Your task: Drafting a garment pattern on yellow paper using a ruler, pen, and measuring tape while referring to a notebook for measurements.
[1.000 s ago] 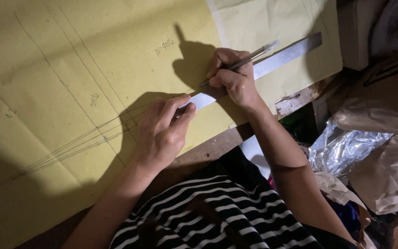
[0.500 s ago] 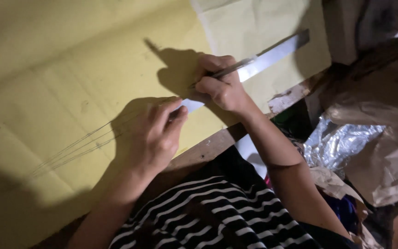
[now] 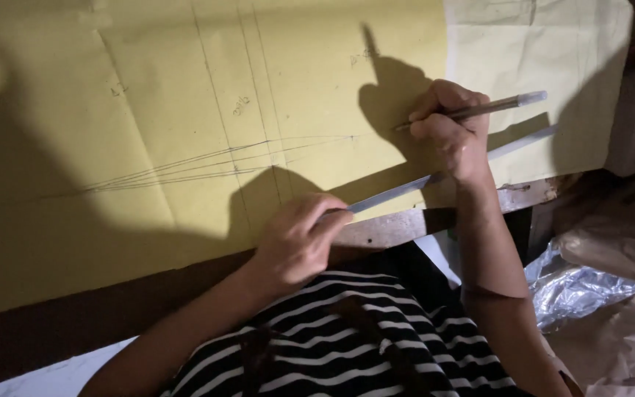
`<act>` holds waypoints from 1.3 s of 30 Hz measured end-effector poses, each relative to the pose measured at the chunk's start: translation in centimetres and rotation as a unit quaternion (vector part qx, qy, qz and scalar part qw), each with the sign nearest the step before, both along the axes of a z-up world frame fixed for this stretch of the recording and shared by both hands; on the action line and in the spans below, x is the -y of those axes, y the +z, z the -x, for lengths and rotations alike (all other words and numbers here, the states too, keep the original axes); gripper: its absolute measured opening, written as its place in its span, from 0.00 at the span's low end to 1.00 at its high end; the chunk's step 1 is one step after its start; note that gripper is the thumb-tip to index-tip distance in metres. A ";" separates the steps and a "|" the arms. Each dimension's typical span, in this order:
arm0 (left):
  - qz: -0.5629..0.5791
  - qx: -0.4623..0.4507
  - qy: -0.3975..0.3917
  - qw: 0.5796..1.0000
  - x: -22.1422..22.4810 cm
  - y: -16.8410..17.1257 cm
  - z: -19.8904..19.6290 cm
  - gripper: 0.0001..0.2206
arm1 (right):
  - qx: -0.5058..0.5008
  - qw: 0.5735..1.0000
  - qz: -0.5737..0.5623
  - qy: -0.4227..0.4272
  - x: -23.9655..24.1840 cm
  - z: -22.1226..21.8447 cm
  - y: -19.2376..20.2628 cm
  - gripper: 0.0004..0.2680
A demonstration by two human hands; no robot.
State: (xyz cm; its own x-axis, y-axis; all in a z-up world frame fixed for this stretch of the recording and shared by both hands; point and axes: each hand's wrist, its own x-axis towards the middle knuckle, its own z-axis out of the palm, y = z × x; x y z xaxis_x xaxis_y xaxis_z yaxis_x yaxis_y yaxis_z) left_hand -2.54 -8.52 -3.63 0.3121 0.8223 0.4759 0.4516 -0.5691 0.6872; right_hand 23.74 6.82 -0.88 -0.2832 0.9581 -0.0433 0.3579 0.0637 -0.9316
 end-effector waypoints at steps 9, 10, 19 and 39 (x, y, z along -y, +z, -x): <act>-0.107 -0.054 0.053 0.991 -0.3 3.4 8.8 0.13 | 0.019 0.998 0.044 0.028 -0.6 2.1 3.0 0.07; -0.147 -0.101 0.097 0.979 -0.2 3.6 9.5 0.10 | 0.018 0.998 0.046 0.029 -0.6 2.0 2.7 0.06; -0.161 -0.124 0.165 0.965 -0.2 6.2 7.9 0.06 | -0.029 0.999 0.045 -0.012 -0.4 1.8 1.6 0.06; 0.081 -0.391 0.186 0.898 0.5 1.7 1.2 0.35 | 0.112 0.993 0.023 -0.015 1.1 2.6 3.9 0.02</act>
State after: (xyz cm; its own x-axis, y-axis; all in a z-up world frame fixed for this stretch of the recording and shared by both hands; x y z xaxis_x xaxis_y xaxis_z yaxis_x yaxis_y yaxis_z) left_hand -3.74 -9.06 -1.97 0.1888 0.9773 0.0957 0.9699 -0.2008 0.1374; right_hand 21.14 5.75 2.99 -0.2325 0.9617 -0.1450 0.5570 0.0094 -0.8305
